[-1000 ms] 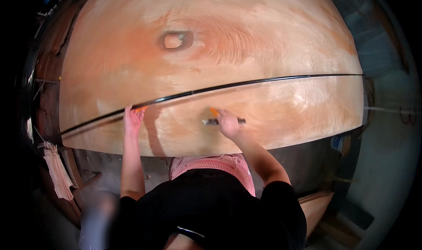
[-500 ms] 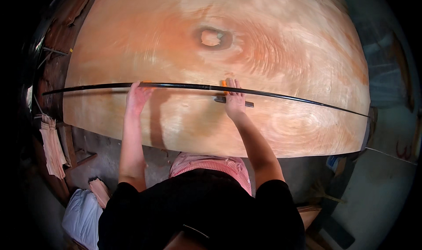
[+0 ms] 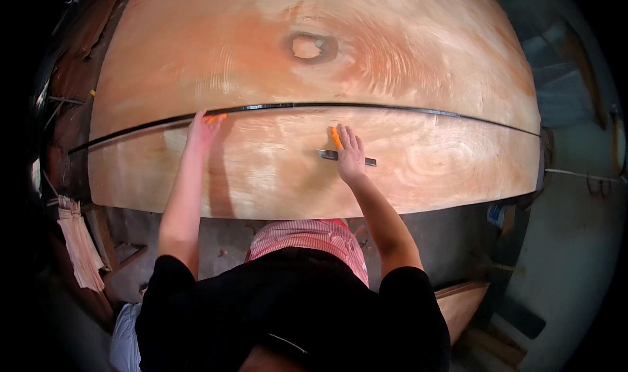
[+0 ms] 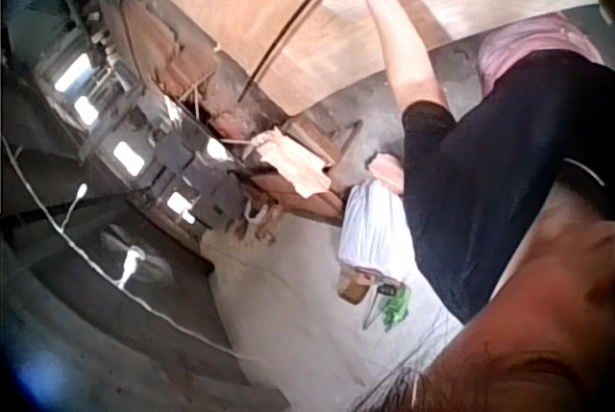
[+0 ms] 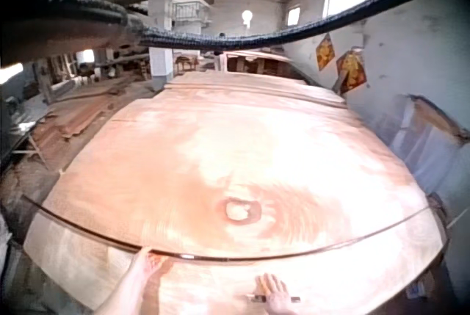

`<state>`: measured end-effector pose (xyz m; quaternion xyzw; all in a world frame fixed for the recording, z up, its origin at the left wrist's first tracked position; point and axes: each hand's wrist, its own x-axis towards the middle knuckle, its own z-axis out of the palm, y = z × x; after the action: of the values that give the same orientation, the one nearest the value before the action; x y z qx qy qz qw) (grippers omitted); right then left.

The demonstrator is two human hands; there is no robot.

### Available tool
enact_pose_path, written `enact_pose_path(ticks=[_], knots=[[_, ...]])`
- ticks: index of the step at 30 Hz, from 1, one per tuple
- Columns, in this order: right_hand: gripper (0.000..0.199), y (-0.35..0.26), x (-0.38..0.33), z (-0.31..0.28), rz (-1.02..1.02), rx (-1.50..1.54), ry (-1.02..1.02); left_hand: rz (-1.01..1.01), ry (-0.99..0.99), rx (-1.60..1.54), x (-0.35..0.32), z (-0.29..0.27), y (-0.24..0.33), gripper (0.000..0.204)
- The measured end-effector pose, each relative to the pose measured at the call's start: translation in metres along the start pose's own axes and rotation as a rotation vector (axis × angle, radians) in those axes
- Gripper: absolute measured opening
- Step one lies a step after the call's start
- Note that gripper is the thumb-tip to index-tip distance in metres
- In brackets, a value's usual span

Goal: The person uses a utility knife to cut a thin sheet of wood veneer on a large workbench. They trace a template to cut out a specific shape, then use a long metal ruler to cut straight lines across the sheet. The person repeatedly lifts and repositions the veneer to access different cutting areas.

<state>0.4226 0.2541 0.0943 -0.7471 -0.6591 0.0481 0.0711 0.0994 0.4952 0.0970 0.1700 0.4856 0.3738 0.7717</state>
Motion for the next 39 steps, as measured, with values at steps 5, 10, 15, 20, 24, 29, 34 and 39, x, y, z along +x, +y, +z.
enact_pose_path(ticks=[5,10,15,20,24,29,34,39], knots=[[0.033,0.015,-0.009,0.011,0.05,-0.005,-0.02,0.387,0.095,0.844,0.034,0.027,-0.012,0.034],[0.047,0.077,-0.016,0.008,0.384,-0.104,0.165,1.036,0.415,1.96,0.009,0.004,-0.024,0.062],[0.063,0.1,-0.032,-0.004,0.355,-0.212,0.123,0.882,0.265,2.141,0.002,-0.017,-0.016,0.071],[0.05,0.084,-0.058,-0.012,0.361,-0.146,0.119,0.854,0.195,2.125,-0.032,-0.026,-0.021,0.072],[0.054,0.066,-0.107,-0.008,0.356,-0.083,0.088,0.803,0.18,2.103,-0.086,-0.055,-0.046,0.074],[0.059,0.038,-0.185,0.001,0.407,-0.049,0.001,0.715,0.122,2.09,-0.156,-0.103,-0.092,0.073],[0.047,0.029,-0.208,0.002,0.452,-0.022,0.002,0.679,0.118,1.997,-0.176,-0.119,-0.107,0.065],[0.045,0.021,-0.172,-0.003,0.414,0.158,0.156,0.966,0.117,1.69,-0.14,-0.076,-0.076,0.055]])
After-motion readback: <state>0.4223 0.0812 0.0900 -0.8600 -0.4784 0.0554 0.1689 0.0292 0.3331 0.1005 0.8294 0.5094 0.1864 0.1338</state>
